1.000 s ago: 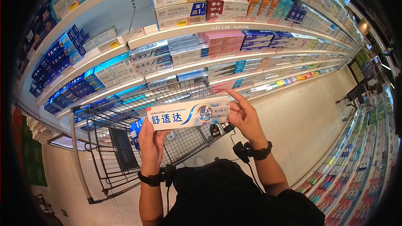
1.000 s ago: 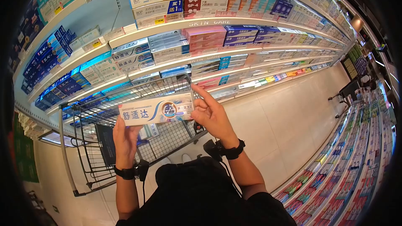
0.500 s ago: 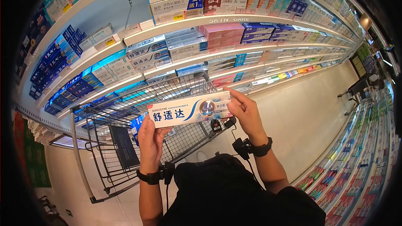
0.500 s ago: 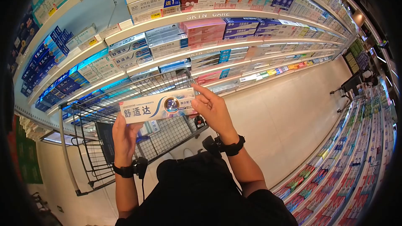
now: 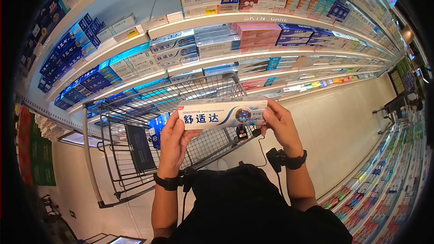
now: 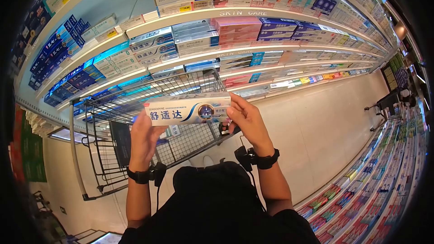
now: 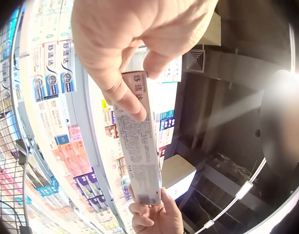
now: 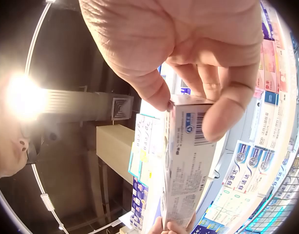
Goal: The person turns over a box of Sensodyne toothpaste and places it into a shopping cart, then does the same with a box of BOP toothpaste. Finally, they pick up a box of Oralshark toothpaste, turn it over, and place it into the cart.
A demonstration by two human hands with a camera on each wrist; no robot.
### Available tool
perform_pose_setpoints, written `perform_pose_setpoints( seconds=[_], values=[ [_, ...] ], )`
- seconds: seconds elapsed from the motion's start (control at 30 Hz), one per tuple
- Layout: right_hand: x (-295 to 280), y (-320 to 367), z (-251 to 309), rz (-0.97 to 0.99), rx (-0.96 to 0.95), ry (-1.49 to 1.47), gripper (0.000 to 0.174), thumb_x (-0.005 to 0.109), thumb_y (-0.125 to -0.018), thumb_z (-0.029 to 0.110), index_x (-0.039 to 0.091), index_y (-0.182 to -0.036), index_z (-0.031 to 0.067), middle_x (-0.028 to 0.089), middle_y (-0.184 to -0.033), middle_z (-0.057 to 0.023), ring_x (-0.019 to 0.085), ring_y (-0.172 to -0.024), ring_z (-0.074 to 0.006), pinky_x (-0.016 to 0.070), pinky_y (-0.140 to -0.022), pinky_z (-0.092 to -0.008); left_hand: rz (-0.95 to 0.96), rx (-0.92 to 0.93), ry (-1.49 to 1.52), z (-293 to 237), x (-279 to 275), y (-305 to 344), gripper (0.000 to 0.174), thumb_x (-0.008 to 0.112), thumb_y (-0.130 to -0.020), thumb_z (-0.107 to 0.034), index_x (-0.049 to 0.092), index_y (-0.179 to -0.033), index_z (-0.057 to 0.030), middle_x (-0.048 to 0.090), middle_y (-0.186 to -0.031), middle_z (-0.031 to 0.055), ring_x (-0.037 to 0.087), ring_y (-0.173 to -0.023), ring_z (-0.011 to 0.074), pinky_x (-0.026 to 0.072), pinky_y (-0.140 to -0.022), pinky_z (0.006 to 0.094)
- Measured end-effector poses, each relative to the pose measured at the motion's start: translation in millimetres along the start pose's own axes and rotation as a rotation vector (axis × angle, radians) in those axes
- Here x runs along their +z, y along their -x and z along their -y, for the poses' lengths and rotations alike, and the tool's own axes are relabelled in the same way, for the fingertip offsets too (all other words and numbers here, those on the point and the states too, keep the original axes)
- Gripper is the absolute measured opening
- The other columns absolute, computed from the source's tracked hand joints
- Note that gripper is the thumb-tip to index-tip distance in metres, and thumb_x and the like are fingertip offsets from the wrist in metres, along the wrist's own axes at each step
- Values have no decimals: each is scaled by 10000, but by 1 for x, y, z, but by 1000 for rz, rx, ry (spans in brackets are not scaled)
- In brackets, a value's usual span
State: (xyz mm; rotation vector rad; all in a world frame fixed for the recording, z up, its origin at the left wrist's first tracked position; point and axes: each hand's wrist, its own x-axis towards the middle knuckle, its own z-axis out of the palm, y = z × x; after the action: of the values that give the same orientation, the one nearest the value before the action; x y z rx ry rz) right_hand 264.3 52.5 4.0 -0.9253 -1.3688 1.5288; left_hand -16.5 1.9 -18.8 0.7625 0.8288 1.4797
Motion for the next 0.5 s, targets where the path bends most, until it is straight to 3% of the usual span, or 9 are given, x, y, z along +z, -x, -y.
perform_pose_setpoints(
  seconds=[0.07, 0.1, 0.23, 0.43, 0.5],
  values=[
    [3, 0, -2, -14, -27, -14, 534, 557, -941, 217, 389, -1376, -44, 620, -1115, -117, 619, -832, -127, 539, -632, -243, -9, 1, -4, 0, 2, 0, 455, 442, -1002, -222, 356, -1350, 59, 583, -1158, 209, 663, -967, 263, 590, -810, 307],
    [1, -1, -3, 23, -20, -36, 560, 569, -936, 220, 369, -1387, -43, 583, -1194, -130, 597, -922, -131, 540, -721, -265, -8, -3, 6, 1, 2, 0, 465, 436, -1004, -227, 337, -1368, 46, 544, -1209, 212, 637, -1028, 273, 581, -847, 310],
    [-4, -2, -13, 38, -55, -43, 580, 613, -905, 125, 351, -1394, -45, 565, -1223, -125, 556, -1067, -149, 509, -855, -298, -36, -12, 22, 3, 0, 0, 489, 425, -1009, -248, 307, -1386, 40, 506, -1253, 206, 613, -1070, 276, 565, -877, 319],
    [5, -4, -10, -9, -130, 28, 560, 627, -865, 14, 382, -1366, -36, 573, -1199, -128, 568, -1054, -141, 508, -820, -261, -35, -25, 38, 6, -4, -1, 521, 431, -1006, -298, 297, -1394, 21, 517, -1236, 189, 623, -1044, 271, 564, -859, 328],
    [5, -2, -6, 15, -74, 10, 530, 609, -858, -21, 402, -1346, -29, 569, -1203, -133, 569, -1065, -143, 507, -814, -251, -28, -26, 27, 7, -6, -1, 533, 438, -1002, -316, 299, -1394, 17, 520, -1231, 182, 623, -1041, 264, 563, -859, 325]
  ],
)
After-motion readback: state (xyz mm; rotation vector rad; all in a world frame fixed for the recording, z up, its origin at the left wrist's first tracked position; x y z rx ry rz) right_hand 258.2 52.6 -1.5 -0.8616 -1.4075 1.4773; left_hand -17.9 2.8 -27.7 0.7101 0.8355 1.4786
